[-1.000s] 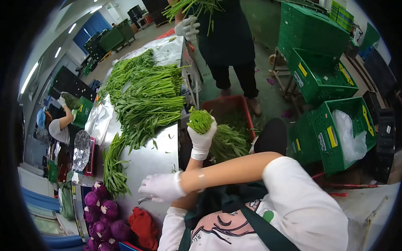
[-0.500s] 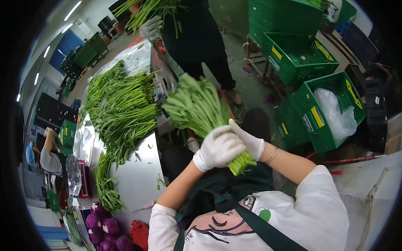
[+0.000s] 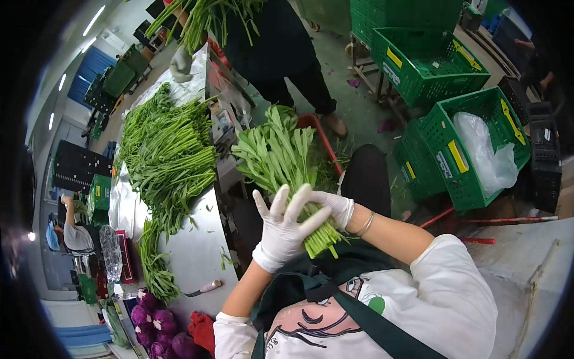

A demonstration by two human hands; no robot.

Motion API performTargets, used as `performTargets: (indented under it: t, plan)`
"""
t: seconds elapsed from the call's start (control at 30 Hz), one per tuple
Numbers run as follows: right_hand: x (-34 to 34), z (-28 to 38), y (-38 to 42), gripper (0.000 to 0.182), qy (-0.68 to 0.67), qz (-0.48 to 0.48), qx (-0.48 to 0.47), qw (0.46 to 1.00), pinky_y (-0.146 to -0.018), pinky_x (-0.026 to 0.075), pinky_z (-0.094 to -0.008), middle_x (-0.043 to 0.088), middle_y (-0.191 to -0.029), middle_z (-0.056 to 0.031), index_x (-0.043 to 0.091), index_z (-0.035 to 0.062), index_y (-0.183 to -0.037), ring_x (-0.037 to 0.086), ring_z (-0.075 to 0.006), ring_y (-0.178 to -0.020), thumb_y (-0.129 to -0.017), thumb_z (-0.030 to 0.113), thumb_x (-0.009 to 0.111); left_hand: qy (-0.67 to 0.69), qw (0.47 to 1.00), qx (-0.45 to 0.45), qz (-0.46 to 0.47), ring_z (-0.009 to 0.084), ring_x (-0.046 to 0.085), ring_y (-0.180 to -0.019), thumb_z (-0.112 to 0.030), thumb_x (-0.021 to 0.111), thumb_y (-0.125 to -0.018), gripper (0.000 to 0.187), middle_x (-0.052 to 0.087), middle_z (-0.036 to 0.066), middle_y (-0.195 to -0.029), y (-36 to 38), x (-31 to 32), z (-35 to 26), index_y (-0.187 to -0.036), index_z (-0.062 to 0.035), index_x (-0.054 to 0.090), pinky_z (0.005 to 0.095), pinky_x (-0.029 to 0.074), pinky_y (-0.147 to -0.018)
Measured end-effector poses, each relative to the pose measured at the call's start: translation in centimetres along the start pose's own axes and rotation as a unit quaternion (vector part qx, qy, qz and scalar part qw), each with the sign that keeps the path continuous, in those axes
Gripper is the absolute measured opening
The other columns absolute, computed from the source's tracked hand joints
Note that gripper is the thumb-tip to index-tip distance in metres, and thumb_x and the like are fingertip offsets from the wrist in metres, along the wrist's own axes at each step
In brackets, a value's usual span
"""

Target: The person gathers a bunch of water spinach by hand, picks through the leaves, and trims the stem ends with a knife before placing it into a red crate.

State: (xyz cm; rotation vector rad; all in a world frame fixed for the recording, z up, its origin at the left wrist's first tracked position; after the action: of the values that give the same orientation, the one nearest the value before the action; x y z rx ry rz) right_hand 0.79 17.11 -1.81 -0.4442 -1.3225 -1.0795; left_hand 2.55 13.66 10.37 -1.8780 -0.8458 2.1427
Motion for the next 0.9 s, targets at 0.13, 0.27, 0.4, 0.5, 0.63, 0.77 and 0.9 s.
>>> performTargets:
  t: [0.13, 0.27, 0.4, 0.5, 0.63, 0.77, 0.9]
  plan:
    - [0.1, 2.0, -0.4, 0.031, 0.071, -0.039, -0.04, 0.996, -0.073, 0.053, -0.0307, 0.062, -0.092, -0.0082, 0.056, 0.0032, -0.105, 0.061, -0.016, -0.08, -0.08, 0.021, 0.061, 0.125, 0.975, -0.131, 0.126, 0.0424, 0.022, -0.126, -0.01, 0.068, -0.055, 0.081, 0.029, 0.022, -0.133, 1.2, 0.6, 4.1, -0.13, -0.015, 0.038, 0.0565, 0.008, -0.105]
    - [0.6, 4.2, -0.2, 0.035, 0.179, -0.051, -0.101, 0.977, -0.074, 0.052, -0.0301, 0.063, -0.09, -0.0092, 0.054, -0.0001, -0.108, 0.063, -0.0173, -0.079, -0.078, 0.016, 0.062, 0.483, 0.821, -0.304, -0.027, 0.0327, 0.026, -0.129, -0.004, 0.063, -0.056, 0.1, 0.019, 0.02, -0.141, 5.8, 2.6, 8.3, -0.141, -0.0056, 0.009, 0.042, 0.018, -0.106]
    - [1.5, 5.1, -0.7, 0.043, 0.239, -0.065, -0.154, 0.956, -0.078, 0.048, -0.0278, 0.061, -0.099, -0.0076, 0.051, 0.0018, -0.115, 0.059, -0.0151, -0.087, -0.076, 0.013, 0.065, 0.747, 0.527, -0.395, -0.095, 0.0302, 0.024, -0.131, -0.028, 0.066, -0.071, 0.096, 0.021, 0.018, -0.142, 7.7, 7.2, 8.0, -0.142, -0.0095, 0.004, 0.0391, 0.021, -0.106]
    - [1.3, 5.5, -1.9, 0.049, 0.301, -0.103, -0.244, 0.916, -0.084, 0.044, -0.0287, 0.059, -0.106, -0.0071, 0.051, 0.0017, -0.117, 0.056, -0.0143, -0.095, -0.073, 0.012, 0.07, 0.722, 0.566, -0.386, -0.101, 0.0224, 0.041, -0.12, -0.03, 0.066, -0.077, 0.08, 0.04, 0.013, -0.13, 6.4, 9.0, 6.4, -0.137, -0.001, 0.021, 0.034, 0.033, -0.099]
    - [-2.2, 4.8, -3.9, 0.05, 0.445, -0.172, -0.234, 0.847, -0.084, 0.044, -0.0284, 0.059, -0.104, -0.0065, 0.052, 0.0002, -0.115, 0.055, -0.0142, -0.093, -0.075, 0.023, 0.072, 0.73, 0.459, -0.506, 0.021, 0.0131, 0.059, -0.082, -0.008, 0.064, -0.077, 0.033, 0.061, 0.005, -0.093, 8.7, 14.3, 4.9, -0.107, 0.0009, 0.054, 0.0267, 0.048, -0.073]
    - [-2.8, 2.9, -3.8, 0.051, 0.331, -0.128, -0.216, 0.91, -0.082, 0.044, -0.0274, 0.058, -0.105, -0.0058, 0.051, 0.0004, -0.116, 0.054, -0.0131, -0.095, -0.078, 0.029, 0.069, 0.707, 0.471, -0.527, -0.013, 0.0147, 0.06, -0.074, -0.005, 0.062, -0.076, 0.027, 0.062, 0.006, -0.088, 9.5, 14.4, 4.3, -0.101, 0.0015, 0.056, 0.0272, 0.049, -0.067]
    - [-11.5, -0.8, -6.8, 0.048, 0.155, -0.242, -0.026, 0.957, -0.079, 0.046, -0.0289, 0.06, -0.104, -0.009, 0.057, -0.0007, -0.111, 0.056, -0.0141, -0.09, -0.076, 0.03, 0.07, 0.716, 0.319, -0.614, 0.092, 0.0172, 0.062, -0.075, -0.013, 0.06, -0.079, 0.026, 0.062, 0.007, -0.086, 14.3, 22.2, 3.8, -0.101, -0.0001, 0.058, 0.0294, 0.051, -0.065]
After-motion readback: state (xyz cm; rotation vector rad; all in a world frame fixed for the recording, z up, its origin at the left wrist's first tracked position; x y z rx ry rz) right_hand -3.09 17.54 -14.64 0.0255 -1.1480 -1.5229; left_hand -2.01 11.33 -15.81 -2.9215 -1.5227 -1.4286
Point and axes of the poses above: each hand's wrist, its own y-axis away from the middle knuckle, its own x-axis out of the palm, z = x × y, the point moved 9 cm from there along -y, towards the middle knuckle
